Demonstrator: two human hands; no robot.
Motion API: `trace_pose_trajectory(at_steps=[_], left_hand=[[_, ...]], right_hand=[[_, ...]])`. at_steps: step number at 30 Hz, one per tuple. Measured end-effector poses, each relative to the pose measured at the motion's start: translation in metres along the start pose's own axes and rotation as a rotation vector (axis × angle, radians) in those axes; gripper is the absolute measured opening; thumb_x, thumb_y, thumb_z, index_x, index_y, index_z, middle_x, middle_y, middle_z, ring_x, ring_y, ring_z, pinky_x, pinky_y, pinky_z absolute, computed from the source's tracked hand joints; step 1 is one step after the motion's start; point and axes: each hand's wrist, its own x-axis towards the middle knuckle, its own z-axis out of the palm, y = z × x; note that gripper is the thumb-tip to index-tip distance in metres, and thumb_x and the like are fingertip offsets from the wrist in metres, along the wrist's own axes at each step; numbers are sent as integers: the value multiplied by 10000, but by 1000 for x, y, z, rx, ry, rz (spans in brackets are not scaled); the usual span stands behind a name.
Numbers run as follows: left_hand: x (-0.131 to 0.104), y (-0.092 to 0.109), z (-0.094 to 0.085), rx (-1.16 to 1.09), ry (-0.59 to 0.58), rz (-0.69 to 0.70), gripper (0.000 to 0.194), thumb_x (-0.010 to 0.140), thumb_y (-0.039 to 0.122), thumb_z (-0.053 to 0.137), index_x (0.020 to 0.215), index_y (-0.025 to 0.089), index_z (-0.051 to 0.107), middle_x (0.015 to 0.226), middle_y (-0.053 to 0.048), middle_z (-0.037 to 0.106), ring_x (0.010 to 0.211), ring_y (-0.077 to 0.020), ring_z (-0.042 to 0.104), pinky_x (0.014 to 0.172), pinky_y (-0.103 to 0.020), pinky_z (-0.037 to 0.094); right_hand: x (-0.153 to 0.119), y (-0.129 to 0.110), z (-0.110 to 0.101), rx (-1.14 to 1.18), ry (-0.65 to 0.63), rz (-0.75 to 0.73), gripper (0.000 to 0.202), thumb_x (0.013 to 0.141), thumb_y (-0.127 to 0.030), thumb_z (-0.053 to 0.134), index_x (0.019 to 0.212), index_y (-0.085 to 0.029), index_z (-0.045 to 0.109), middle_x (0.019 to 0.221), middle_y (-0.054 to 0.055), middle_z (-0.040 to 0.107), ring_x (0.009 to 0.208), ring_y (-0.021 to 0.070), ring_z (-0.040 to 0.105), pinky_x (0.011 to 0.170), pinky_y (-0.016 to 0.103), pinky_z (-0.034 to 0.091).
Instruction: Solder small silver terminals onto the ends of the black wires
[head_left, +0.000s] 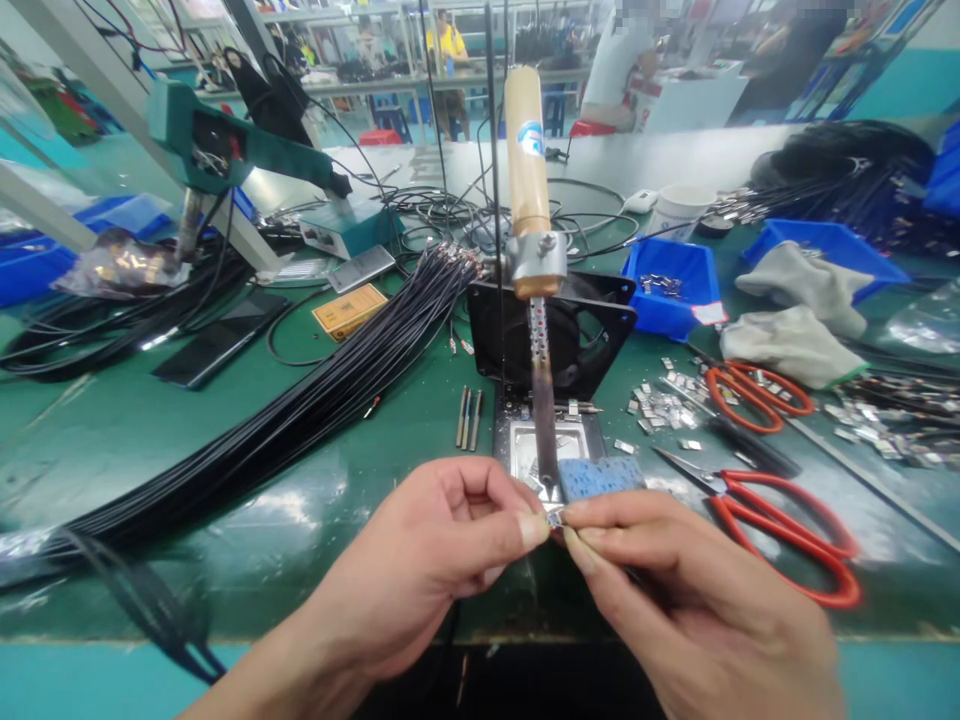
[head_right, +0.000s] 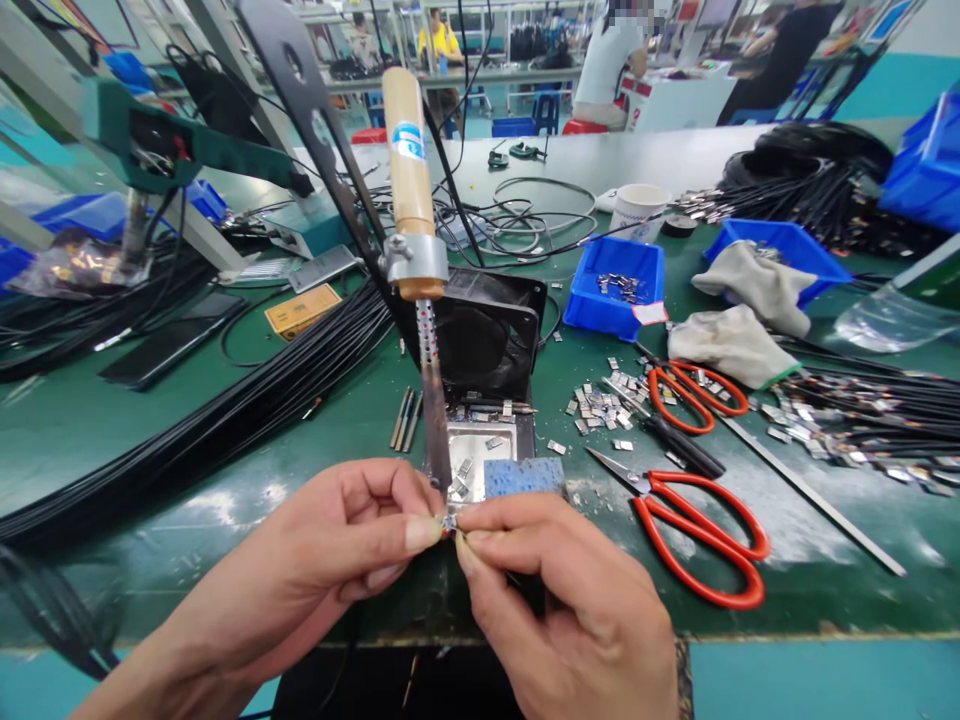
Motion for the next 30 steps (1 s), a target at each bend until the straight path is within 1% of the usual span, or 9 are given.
trace_pose_trajectory(at_steps=[7,10,14,20,24,30], left_hand=[[2,3,1,-2,6,-10,271,742,274,895,703,125,672,614,50,528,502,-46,324,440,-208,172],[3,4,2,-13,5,-14,264,744,267,894,708,126,674,587,62,503,501,-49,312,442,-210,163],[3,6,1,-20,0,-12,261,748,259,893,704,127,672,584,62,502,503,-51,313,444,-212,162],[3,7,2,-31,8,-18,260,743,256,895,708,129,672,581,62,505,511,-55,316,453,-214,166],[3,7,2,-31,16,-21,260,735,252,898,706,129,670,583,62,512,513,-56,326,461,-222,171],[2,7,3,-17,42,-28,300,716,293,911,691,135,657,591,55,519,519,-61,330,480,-245,159]], right_hand=[[0,0,-3,-44,-22,34,149,869,-92,739,891,-240,737,988,-9,794,858,124,774,750,183,640],[1,0,-4,-47,-27,37,150,870,-90,733,878,-240,738,970,-4,797,841,137,776,733,202,647],[4,0,-4,-32,-26,38,146,866,-89,739,879,-235,743,966,7,798,833,144,778,720,206,651],[5,0,-3,2,-14,39,148,867,-87,739,874,-234,748,950,-4,795,830,124,774,728,177,640],[6,1,-3,7,-15,53,140,866,-96,742,870,-236,748,955,1,795,840,136,777,724,190,643],[7,1,-3,-20,-22,39,127,871,-110,744,870,-237,748,940,7,802,826,151,782,708,210,654]])
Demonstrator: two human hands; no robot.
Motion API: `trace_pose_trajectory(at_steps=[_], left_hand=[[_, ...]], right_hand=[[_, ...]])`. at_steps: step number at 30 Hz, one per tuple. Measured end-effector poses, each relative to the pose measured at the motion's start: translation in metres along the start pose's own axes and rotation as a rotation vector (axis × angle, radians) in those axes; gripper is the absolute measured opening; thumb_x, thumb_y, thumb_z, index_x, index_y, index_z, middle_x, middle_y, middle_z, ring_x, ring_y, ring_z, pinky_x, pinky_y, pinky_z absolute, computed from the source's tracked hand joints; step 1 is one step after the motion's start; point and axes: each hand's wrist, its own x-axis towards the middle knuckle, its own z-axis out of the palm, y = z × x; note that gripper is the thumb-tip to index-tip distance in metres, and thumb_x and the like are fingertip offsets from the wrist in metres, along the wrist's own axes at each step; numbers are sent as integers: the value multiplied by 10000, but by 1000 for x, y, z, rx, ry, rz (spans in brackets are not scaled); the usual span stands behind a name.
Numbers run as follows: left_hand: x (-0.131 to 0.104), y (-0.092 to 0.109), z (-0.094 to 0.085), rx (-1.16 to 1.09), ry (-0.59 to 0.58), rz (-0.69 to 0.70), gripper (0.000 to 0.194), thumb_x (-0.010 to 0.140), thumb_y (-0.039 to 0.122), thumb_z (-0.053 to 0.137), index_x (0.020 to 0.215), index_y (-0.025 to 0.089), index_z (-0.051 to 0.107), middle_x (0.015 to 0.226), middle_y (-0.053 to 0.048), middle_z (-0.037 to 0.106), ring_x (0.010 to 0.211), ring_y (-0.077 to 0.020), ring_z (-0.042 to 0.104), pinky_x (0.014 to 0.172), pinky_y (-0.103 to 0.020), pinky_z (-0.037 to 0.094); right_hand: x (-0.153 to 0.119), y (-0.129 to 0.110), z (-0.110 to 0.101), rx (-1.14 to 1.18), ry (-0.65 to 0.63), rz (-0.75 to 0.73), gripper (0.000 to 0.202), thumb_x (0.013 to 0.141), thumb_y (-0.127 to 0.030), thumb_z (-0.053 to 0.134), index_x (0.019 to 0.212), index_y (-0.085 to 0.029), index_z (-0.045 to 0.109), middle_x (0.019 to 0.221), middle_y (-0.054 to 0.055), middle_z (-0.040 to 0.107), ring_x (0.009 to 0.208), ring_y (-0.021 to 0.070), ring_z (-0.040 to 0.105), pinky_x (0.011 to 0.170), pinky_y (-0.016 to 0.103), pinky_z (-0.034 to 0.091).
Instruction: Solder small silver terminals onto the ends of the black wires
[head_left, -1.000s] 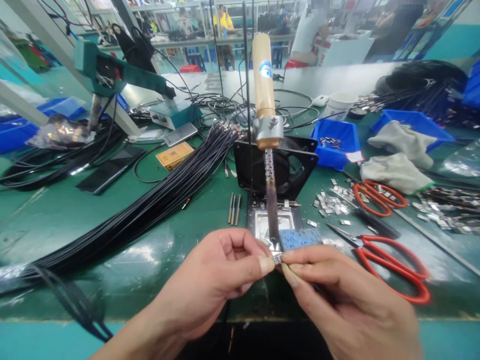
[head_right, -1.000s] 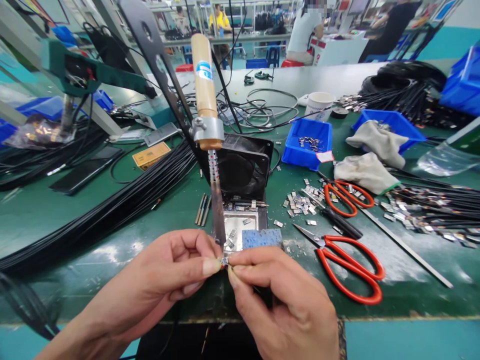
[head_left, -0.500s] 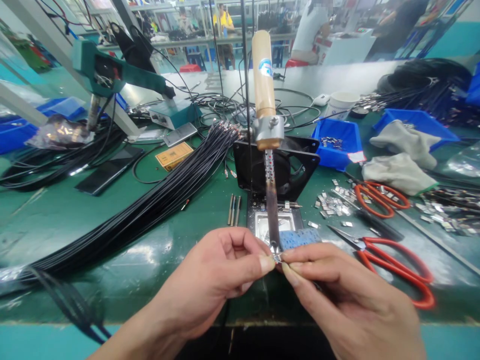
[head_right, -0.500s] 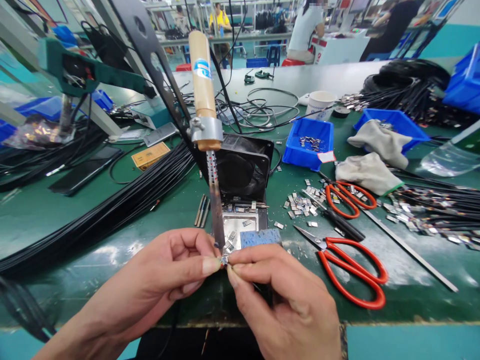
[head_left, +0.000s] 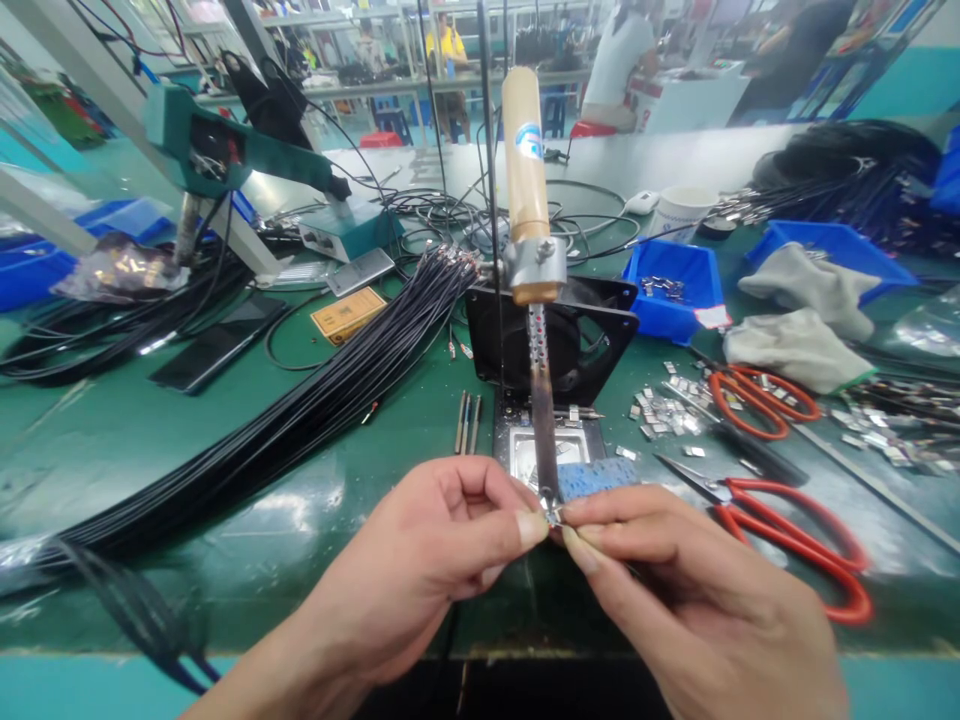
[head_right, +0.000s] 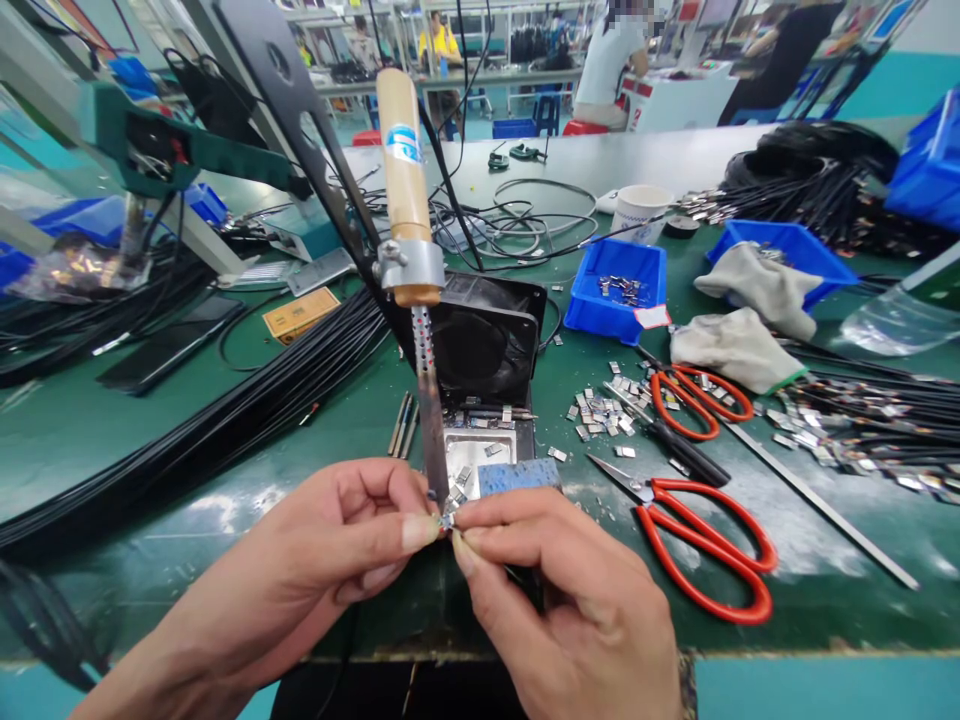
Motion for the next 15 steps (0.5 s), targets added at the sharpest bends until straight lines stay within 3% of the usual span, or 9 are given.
trace_pose_trajectory(at_steps=[15], left_hand=[[0,0,1,-4,11,12,321,703,313,919,690,141,648,573,64,505,508,-61,317,474,-249,151]], right_hand=[[1,-1,2,11,2,23,133,874,-111,743,883,-244,741,960,1,796,848,140,779,728,200,654]])
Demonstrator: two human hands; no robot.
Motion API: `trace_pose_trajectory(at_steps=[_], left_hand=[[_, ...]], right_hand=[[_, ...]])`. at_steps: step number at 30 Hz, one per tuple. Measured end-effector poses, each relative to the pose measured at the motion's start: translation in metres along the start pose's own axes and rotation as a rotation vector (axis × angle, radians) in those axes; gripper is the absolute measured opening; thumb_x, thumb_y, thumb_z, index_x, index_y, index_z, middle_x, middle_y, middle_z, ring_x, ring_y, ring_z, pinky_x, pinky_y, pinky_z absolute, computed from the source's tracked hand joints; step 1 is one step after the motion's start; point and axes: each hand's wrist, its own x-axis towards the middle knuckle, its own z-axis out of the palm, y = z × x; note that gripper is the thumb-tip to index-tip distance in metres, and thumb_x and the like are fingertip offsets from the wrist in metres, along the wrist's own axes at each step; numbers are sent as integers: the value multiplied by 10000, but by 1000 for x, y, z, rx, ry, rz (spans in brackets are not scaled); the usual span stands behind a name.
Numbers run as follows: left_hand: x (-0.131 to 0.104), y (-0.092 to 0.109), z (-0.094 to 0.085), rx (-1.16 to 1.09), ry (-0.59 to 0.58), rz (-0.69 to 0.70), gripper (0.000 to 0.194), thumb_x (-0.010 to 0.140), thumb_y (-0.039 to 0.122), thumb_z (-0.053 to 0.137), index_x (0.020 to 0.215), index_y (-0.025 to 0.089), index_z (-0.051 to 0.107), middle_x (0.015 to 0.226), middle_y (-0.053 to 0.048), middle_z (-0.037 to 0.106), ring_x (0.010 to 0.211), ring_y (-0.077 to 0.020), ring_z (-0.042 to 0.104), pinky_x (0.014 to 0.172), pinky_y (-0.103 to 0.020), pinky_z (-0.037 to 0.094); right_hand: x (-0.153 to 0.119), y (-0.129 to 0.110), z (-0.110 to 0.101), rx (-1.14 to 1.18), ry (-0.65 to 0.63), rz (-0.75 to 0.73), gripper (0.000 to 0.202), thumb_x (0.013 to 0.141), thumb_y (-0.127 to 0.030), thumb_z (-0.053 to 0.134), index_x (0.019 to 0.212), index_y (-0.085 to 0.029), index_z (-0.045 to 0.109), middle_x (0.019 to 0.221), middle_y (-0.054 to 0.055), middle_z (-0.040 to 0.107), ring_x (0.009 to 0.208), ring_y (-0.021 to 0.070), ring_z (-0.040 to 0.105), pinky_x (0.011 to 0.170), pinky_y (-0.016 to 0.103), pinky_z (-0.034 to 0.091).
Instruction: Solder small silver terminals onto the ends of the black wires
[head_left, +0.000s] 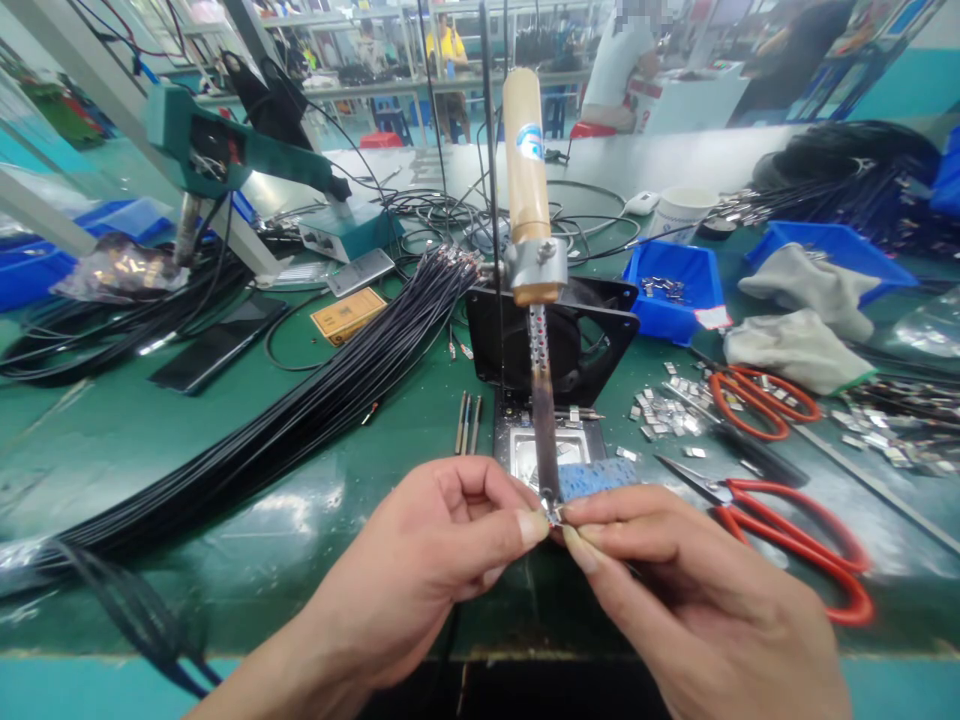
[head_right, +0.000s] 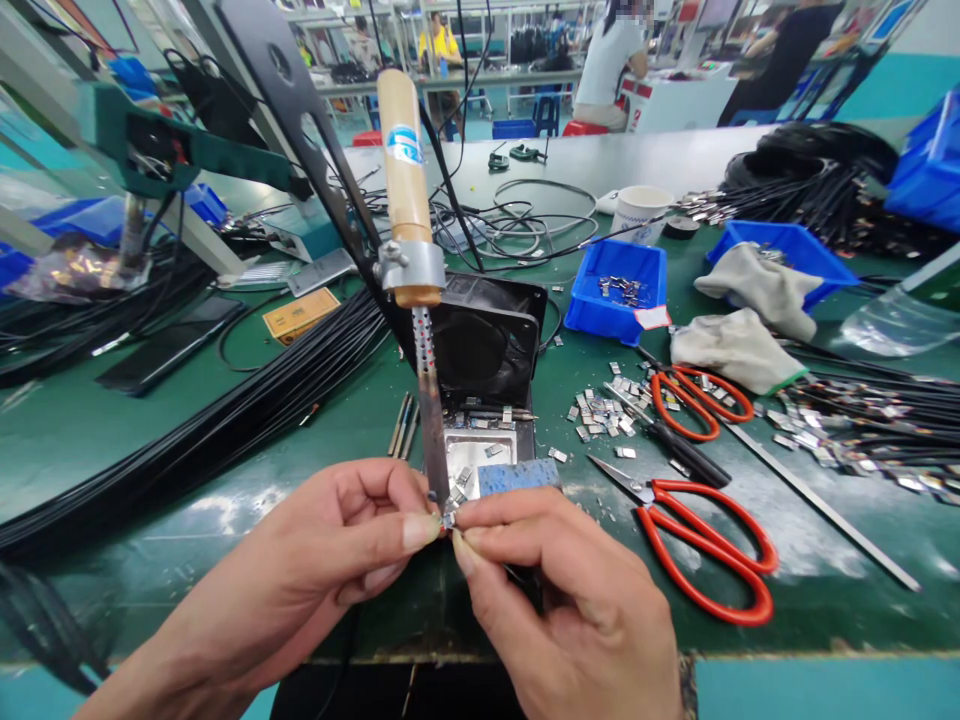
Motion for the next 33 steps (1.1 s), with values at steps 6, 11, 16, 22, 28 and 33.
trace_pose_trajectory(at_steps=[6,11,16,22,28,33], left_hand=[[0,-1,0,12,16,20,298,722,294,900,702,144,643,612,56,531,522,-65,333,494,-259,178],[-1,-1,1,16,17,30,290,725,283,893,697,145,640,619,51,541,520,-65,336,492,-258,183],[-1,-1,1,19,22,46,288,731,279,890,691,143,640,627,51,545,523,-63,341,489,-250,201],[-1,1,2,13,19,48,282,732,269,888,694,142,639,626,50,554,521,-62,334,491,-252,193],[0,2,1,28,35,43,290,711,263,897,687,143,634,605,56,537,528,-67,346,498,-248,206],[1,1,2,19,28,39,315,702,295,913,696,143,637,617,52,546,525,-65,343,494,-246,200]], right_hand=[[-2,0,-2,1,6,-14,138,873,-106,737,870,-244,740,950,5,792,832,144,782,720,203,658],[1,-1,0,-1,23,-9,122,866,-118,744,859,-240,749,938,22,797,813,172,787,693,234,670],[0,-2,1,2,31,-9,133,863,-106,746,860,-239,745,940,19,795,817,165,784,707,229,667],[-1,-1,1,30,27,-3,151,864,-92,743,874,-243,740,958,6,791,839,152,783,727,211,661],[0,1,1,24,16,-8,151,873,-93,737,891,-244,739,971,-3,785,855,132,777,741,183,651],[1,1,2,20,19,-20,156,871,-88,739,894,-242,732,974,-8,785,865,120,775,753,167,644]])
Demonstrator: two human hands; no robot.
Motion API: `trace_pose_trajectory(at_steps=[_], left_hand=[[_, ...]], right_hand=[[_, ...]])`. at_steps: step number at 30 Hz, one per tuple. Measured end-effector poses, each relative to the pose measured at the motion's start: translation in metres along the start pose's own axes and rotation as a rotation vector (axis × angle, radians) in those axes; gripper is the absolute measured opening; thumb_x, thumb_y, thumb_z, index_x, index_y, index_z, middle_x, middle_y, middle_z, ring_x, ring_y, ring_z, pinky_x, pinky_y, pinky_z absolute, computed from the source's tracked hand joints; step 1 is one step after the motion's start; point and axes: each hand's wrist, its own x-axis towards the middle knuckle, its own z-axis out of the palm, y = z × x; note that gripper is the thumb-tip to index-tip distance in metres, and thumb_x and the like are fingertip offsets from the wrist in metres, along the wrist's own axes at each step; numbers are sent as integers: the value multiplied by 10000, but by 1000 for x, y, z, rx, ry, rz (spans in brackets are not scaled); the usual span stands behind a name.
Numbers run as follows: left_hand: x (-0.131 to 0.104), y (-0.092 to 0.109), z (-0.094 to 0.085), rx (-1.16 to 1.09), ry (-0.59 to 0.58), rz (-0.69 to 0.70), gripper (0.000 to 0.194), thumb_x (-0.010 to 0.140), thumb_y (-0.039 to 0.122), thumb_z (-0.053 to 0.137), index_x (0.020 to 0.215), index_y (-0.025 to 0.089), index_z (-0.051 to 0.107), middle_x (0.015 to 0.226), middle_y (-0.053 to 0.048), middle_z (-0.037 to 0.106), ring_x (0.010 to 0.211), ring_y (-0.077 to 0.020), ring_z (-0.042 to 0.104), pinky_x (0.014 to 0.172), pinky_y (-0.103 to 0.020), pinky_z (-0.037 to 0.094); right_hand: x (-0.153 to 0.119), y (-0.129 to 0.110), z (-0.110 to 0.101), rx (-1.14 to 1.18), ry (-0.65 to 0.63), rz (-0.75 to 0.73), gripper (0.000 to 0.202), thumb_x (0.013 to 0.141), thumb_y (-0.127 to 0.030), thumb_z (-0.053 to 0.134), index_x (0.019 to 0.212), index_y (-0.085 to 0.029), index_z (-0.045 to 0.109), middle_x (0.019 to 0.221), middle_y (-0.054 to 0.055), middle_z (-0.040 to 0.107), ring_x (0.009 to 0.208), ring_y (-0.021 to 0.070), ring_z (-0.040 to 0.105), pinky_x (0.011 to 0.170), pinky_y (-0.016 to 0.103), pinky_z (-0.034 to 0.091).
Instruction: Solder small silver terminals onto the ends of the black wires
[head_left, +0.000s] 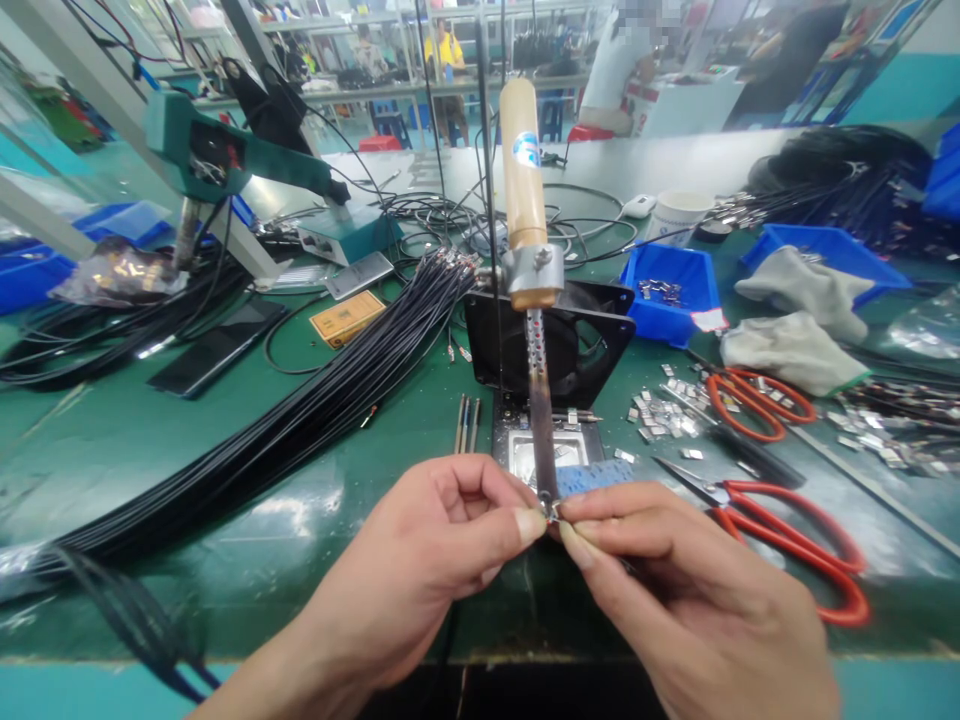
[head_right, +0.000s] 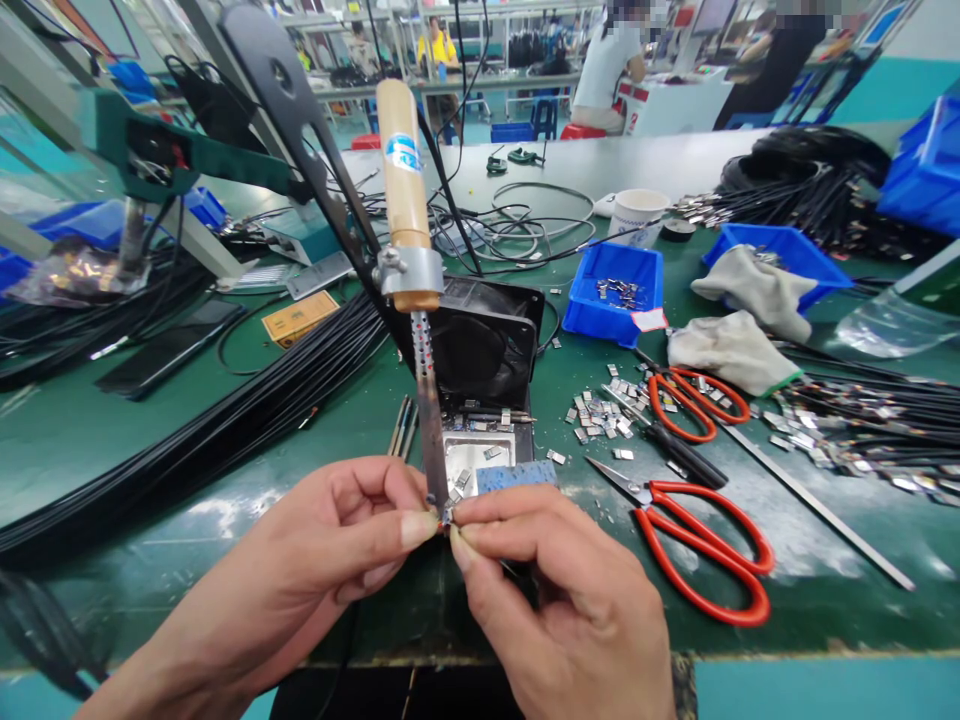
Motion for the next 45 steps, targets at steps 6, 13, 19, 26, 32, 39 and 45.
trace_pose_trajectory(at_steps=[6,13,19,26,32,39,45], left_hand=[[-1,0,-1,-5,-3,6,319,710,292,912,687,144,631,596,64,516,525,-63,339,490,-231,218],[-2,-1,-1,5,-10,23,293,725,276,896,684,143,637,596,62,520,527,-63,349,483,-217,235],[-1,0,0,12,-6,27,290,733,272,887,678,142,633,603,60,518,532,-65,343,485,-220,235],[-1,-2,-2,15,-14,18,266,755,261,868,687,144,640,601,61,509,536,-67,345,490,-224,233],[-1,-1,-1,8,-12,12,280,739,280,883,690,145,643,605,60,518,528,-66,333,487,-233,212],[0,0,-1,8,-7,25,287,728,276,893,683,144,643,604,60,521,530,-65,342,487,-226,228],[0,0,-2,10,-14,21,260,754,263,872,695,142,650,612,57,528,529,-64,346,484,-222,227]], right_hand=[[0,-2,-1,-6,4,1,142,874,-101,745,886,-242,738,963,-19,788,863,106,770,764,152,633],[0,-1,0,11,13,-17,131,873,-101,738,881,-231,746,951,-19,789,861,92,768,764,125,624],[2,-2,1,29,12,-17,136,873,-91,735,880,-226,750,938,-20,790,854,89,771,767,123,626],[1,0,2,49,14,-4,138,875,-96,736,883,-233,749,939,-14,792,848,102,773,751,147,637],[0,0,2,48,20,-6,146,869,-88,741,879,-233,748,933,-11,790,850,112,773,756,162,643],[2,0,3,40,23,-14,148,870,-83,736,884,-229,756,940,-17,794,855,96,772,768,136,630],[1,-2,2,44,25,-11,155,859,-72,740,879,-224,756,937,-16,795,846,96,774,757,137,634]])
